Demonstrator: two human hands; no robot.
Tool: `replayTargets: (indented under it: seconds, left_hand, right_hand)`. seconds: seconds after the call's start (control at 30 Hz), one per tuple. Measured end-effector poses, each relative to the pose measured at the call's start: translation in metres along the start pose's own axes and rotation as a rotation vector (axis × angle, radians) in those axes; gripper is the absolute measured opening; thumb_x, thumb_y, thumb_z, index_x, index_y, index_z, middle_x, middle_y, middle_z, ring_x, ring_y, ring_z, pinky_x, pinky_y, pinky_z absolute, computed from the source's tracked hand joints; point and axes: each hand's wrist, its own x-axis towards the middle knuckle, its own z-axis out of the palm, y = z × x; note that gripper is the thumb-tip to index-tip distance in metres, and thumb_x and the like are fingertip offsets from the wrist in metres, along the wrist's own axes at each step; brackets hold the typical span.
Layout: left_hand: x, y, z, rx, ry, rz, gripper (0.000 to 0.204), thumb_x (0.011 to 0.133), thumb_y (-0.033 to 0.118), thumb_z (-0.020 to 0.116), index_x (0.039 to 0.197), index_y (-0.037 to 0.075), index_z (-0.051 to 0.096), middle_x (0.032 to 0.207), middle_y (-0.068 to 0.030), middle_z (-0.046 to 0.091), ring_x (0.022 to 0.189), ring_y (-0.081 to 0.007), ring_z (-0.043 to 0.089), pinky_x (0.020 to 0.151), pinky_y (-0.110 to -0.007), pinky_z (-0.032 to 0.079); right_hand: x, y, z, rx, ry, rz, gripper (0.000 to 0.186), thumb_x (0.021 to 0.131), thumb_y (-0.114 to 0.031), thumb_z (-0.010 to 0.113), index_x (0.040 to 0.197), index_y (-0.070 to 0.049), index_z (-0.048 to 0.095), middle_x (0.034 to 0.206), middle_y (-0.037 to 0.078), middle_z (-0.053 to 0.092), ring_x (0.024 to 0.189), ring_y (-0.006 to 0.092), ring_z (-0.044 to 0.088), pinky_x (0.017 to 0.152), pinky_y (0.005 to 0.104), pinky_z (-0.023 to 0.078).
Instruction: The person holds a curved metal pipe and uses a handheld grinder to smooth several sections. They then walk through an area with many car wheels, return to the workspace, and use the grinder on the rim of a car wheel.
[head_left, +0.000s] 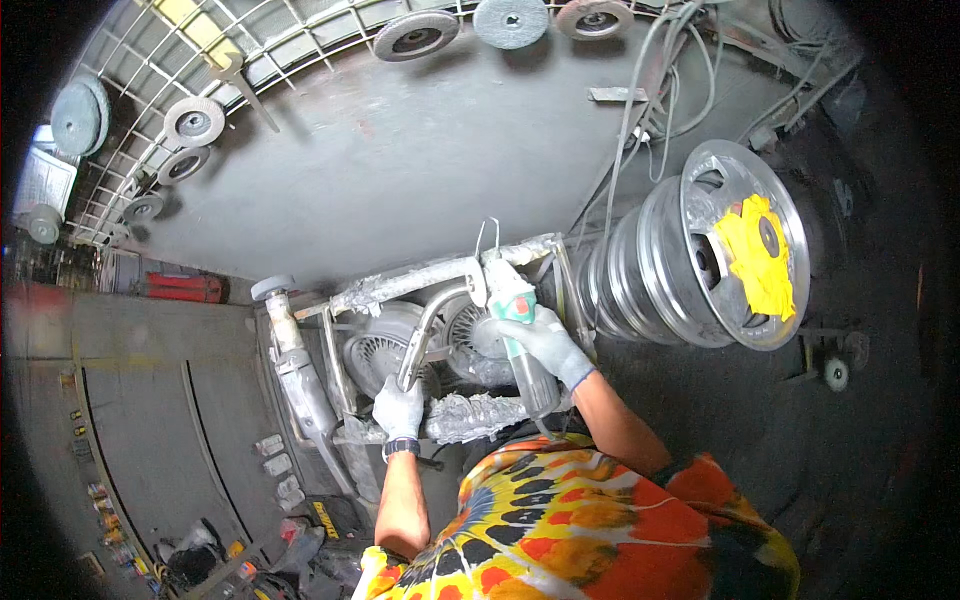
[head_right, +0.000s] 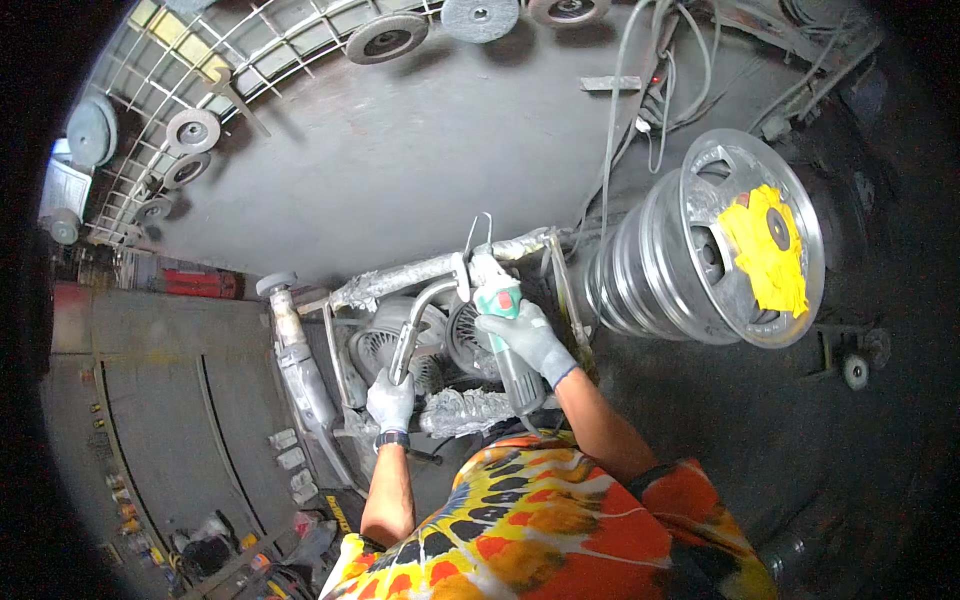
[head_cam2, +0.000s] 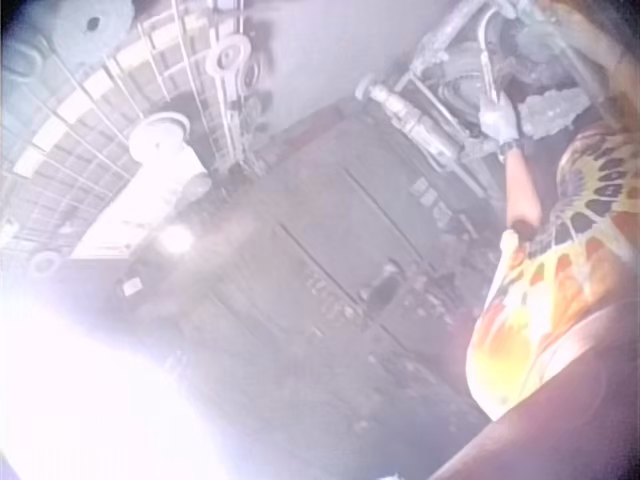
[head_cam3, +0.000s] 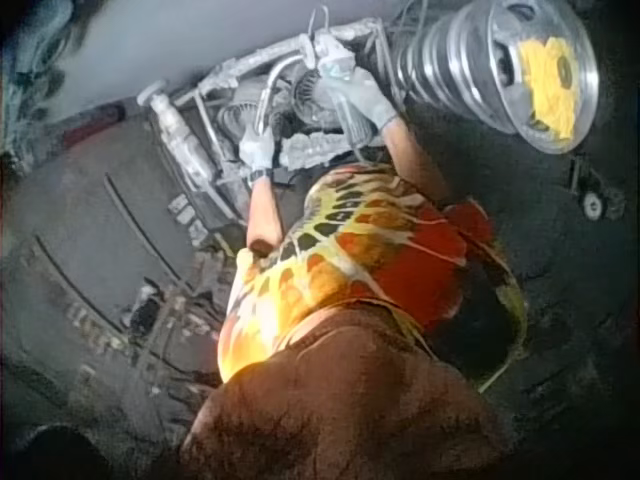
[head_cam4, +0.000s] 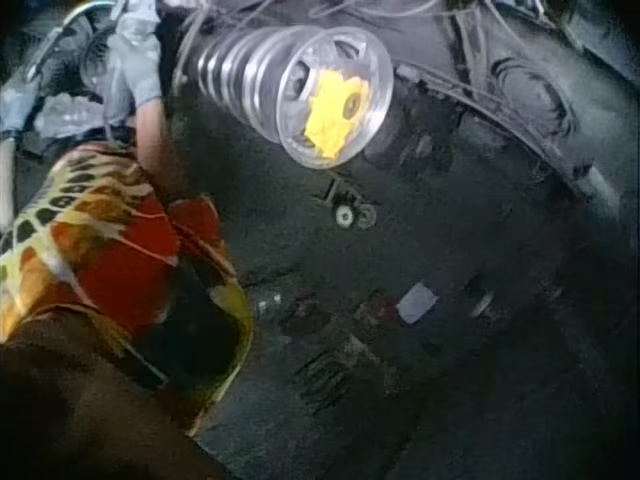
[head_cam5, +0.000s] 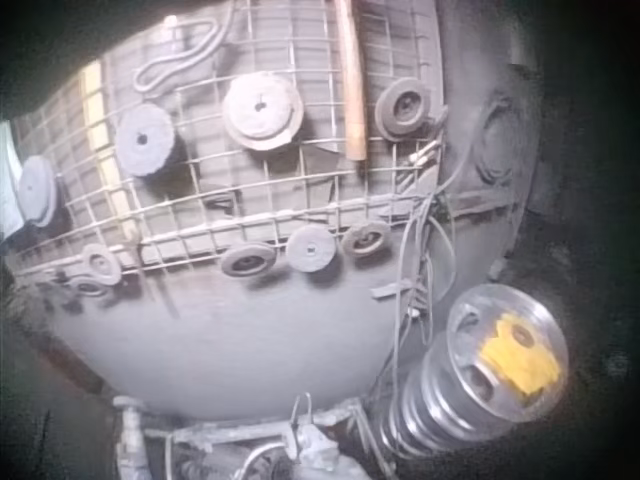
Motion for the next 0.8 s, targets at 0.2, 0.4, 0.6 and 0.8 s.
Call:
replayTargets:
  seconds: [0.2,0.4,0.6,0.8]
  left_hand:
    - [-0.002,0.0,0.001,0.017,0.003,-0.002,0.038,0.085,0.041,0.081,0.104,0.008,0.075,0.093,-0.0249,0.078,0.093,-0.048,0.076,0.083,-0.058,0.06]
    - [0.0,0.002,-0.003,-0.076,-0.053,-0.033,0.038,0.085,0.039,0.084,0.102,0.006,0.075,0.098,-0.0246,0.079,0.097,-0.0473,0.076,0.085,-0.056,0.06]
    - [-0.023,-0.005,0.02,-0.073,0.076,0.031,0.035,0.082,0.038,0.085,0.1,0.009,0.076,0.092,-0.0169,0.077,0.09,-0.0426,0.073,0.08,-0.056,0.055]
    - [-0.043,-0.011,0.05,0.08,0.28,0.105,0.036,0.082,0.037,0.085,0.106,0.014,0.073,0.093,-0.0094,0.07,0.094,-0.0345,0.067,0.083,-0.053,0.05]
  right_hand:
    - [0.004,-0.015,-0.055,-0.09,0.044,0.131,0.032,0.1,-0.028,0.079,0.121,-0.004,0.079,0.099,0.001,0.076,0.089,0.0114,0.069,0.08,0.0291,0.055]
    - [0.001,-0.035,-0.07,-0.194,0.047,0.199,0.041,0.092,-0.039,0.084,0.113,-0.004,0.081,0.094,0.005,0.076,0.082,0.0162,0.069,0.077,0.035,0.056]
    - [0.013,-0.025,-0.069,-0.23,-0.011,0.249,0.049,0.094,-0.046,0.081,0.118,-0.003,0.08,0.099,0.008,0.077,0.088,0.0178,0.071,0.081,0.0353,0.056]
    - [0.04,-0.026,-0.084,-0.331,0.009,0.218,0.043,0.097,-0.036,0.08,0.124,-0.002,0.075,0.104,0.005,0.074,0.085,0.0179,0.069,0.078,0.0324,0.056]
